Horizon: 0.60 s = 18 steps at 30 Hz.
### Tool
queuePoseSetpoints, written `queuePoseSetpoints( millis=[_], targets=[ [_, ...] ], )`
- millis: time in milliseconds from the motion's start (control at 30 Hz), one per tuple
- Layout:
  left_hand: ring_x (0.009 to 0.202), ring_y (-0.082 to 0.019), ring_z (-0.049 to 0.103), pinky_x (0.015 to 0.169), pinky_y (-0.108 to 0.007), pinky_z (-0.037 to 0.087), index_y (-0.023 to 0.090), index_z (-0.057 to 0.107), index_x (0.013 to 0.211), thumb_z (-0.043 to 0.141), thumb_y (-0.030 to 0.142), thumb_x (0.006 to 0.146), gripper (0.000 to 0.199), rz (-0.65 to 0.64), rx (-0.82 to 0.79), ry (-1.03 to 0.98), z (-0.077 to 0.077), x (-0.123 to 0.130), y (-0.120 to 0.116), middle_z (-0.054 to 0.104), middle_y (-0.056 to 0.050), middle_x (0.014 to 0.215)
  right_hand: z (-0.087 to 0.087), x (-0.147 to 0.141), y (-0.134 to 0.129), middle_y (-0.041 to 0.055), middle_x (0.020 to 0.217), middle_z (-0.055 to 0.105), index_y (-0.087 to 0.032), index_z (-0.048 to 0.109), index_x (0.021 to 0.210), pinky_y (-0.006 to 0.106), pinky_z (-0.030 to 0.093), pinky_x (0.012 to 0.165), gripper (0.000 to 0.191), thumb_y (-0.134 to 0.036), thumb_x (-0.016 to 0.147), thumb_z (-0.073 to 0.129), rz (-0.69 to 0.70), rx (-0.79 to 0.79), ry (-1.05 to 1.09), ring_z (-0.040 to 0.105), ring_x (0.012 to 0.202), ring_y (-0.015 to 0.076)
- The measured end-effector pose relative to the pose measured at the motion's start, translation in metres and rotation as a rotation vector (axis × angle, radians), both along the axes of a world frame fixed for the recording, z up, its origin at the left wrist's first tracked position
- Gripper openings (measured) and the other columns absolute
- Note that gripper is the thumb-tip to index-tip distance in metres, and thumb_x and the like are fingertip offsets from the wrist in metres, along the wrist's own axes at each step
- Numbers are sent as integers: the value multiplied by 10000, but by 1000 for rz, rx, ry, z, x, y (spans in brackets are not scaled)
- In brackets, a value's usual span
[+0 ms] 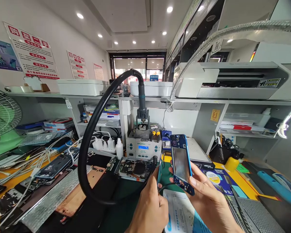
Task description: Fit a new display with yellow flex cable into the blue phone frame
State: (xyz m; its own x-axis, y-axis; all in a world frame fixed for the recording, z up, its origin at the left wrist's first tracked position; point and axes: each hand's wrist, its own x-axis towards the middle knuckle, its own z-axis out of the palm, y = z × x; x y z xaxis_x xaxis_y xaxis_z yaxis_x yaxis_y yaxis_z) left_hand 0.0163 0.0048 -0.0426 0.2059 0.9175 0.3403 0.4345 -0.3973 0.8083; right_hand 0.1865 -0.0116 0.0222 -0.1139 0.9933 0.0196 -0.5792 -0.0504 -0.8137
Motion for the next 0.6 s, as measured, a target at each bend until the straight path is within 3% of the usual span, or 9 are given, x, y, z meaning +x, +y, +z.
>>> queuePoseSetpoints(
  millis=[133,267,400,600],
  targets=[
    [1241,-279,626,1061,-390,502,125,334,1545,484,36,783,781,8,-45,-45,-1,0,0,580,-200,1446,-8,-1,3,58,1251,755,-323,680,1302,443,467,1018,517,-342,795,783,-34,76,-69,674,1117,292],
    [1290,-306,603,1047,-399,517,179,380,1539,533,33,767,800,-24,-49,-172,4,0,0,583,-173,1468,-13,-7,5,20,1431,649,-377,649,1326,470,353,1164,521,-349,828,799,-79,135,-197,504,1378,290],
    [1429,-328,466,1096,-427,486,223,379,1550,578,46,771,823,-80,-57,-248,9,0,-2,546,-139,1520,-19,-17,3,20,1440,635,-401,645,1326,498,345,1181,582,-389,781,852,-180,200,-396,475,1400,304],
    [1394,-327,510,1129,-447,462,272,415,1542,586,116,831,747,-113,-110,-326,26,2,-12,568,-98,1506,-42,-32,-1,14,1509,552,-441,528,1426,524,378,1158,641,-437,841,791,-305,266,-648,480,1390,312]
  ],
)
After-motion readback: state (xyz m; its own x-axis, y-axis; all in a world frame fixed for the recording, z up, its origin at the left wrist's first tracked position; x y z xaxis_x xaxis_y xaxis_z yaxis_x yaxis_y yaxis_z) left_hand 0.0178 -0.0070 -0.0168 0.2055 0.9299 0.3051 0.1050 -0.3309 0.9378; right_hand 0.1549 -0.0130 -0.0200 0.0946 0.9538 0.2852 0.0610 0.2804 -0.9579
